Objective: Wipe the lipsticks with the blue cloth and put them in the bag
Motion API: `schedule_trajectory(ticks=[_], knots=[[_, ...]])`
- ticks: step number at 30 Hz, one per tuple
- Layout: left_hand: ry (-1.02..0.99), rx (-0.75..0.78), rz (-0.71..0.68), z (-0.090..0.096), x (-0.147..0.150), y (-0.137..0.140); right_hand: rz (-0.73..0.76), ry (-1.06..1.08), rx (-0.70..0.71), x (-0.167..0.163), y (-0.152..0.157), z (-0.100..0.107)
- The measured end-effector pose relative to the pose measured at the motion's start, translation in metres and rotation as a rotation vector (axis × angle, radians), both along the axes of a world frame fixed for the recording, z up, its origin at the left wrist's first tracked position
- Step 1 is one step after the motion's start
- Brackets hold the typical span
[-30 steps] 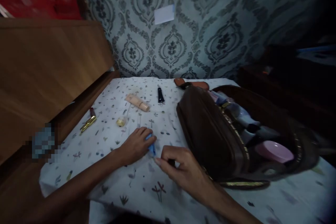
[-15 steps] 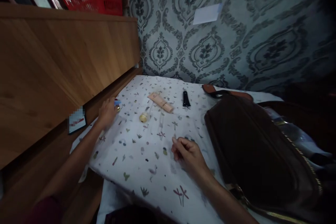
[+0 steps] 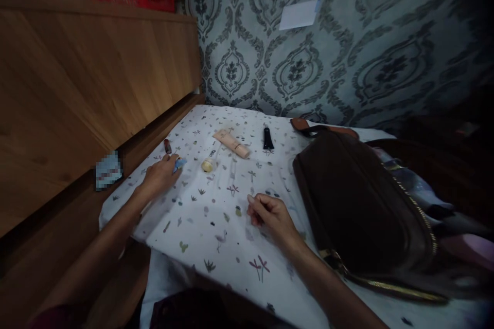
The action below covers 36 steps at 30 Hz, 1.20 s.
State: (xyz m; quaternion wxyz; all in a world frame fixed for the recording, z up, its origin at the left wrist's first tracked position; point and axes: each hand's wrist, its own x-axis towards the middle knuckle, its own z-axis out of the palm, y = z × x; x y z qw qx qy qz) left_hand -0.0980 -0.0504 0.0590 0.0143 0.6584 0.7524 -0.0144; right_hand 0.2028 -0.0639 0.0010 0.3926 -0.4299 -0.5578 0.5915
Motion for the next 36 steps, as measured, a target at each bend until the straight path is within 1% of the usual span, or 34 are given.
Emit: schedule_trajectory(ticks=[3,6,8,10,13,16,18,20,21,23,26,28,30,33,36], knots=[[-0.025,-0.139,-0.016,0.003,-0.01,0.008,0.02,-0.048,0.028,0.0,-0.002,0.001],[-0.09,-0.225,-0.05,0.005,-0.018,0.014,0.035,-0.071,0.043,0.0,-0.002,0.0],[-0.18,-0.258,-0.102,0.006,-0.019,0.013,0.038,-0.068,0.043,0.0,-0.002,-0.001],[-0.291,-0.29,-0.167,0.007,-0.012,0.008,0.044,-0.067,0.045,0.001,-0.001,-0.002],[-0.543,-0.345,-0.267,0.004,0.012,-0.005,0.065,-0.082,0.069,0.002,-0.001,-0.004],[-0.94,-0.343,-0.373,-0.006,0.049,-0.016,0.077,-0.099,0.124,0.002,-0.003,-0.004],[-1.139,-0.309,-0.362,-0.014,0.076,-0.018,0.099,-0.071,0.145,0.002,-0.004,-0.004],[-1.307,-0.222,-0.291,-0.02,0.1,-0.015,0.127,-0.012,0.132,0.002,-0.004,-0.003],[-1.36,-0.172,-0.266,-0.022,0.111,-0.012,0.135,0.02,0.111,0.002,-0.004,-0.003],[-1.362,-0.075,-0.271,-0.025,0.126,-0.005,0.139,0.08,0.054,0.003,-0.002,-0.003],[-1.148,0.034,-0.355,-0.025,0.139,0.005,0.108,0.155,-0.006,0.005,0.002,-0.004],[-0.997,0.065,-0.397,-0.026,0.142,0.009,0.061,0.173,-0.008,0.007,0.004,-0.004],[-0.903,0.107,-0.436,-0.029,0.142,0.013,0.025,0.169,-0.005,0.008,0.005,-0.004],[-0.86,0.182,-0.498,-0.035,0.14,0.018,0.033,0.138,0.019,0.01,0.005,-0.003],[-0.897,0.186,-0.513,-0.04,0.134,0.022,0.056,0.099,0.04,0.011,0.005,-0.004]])
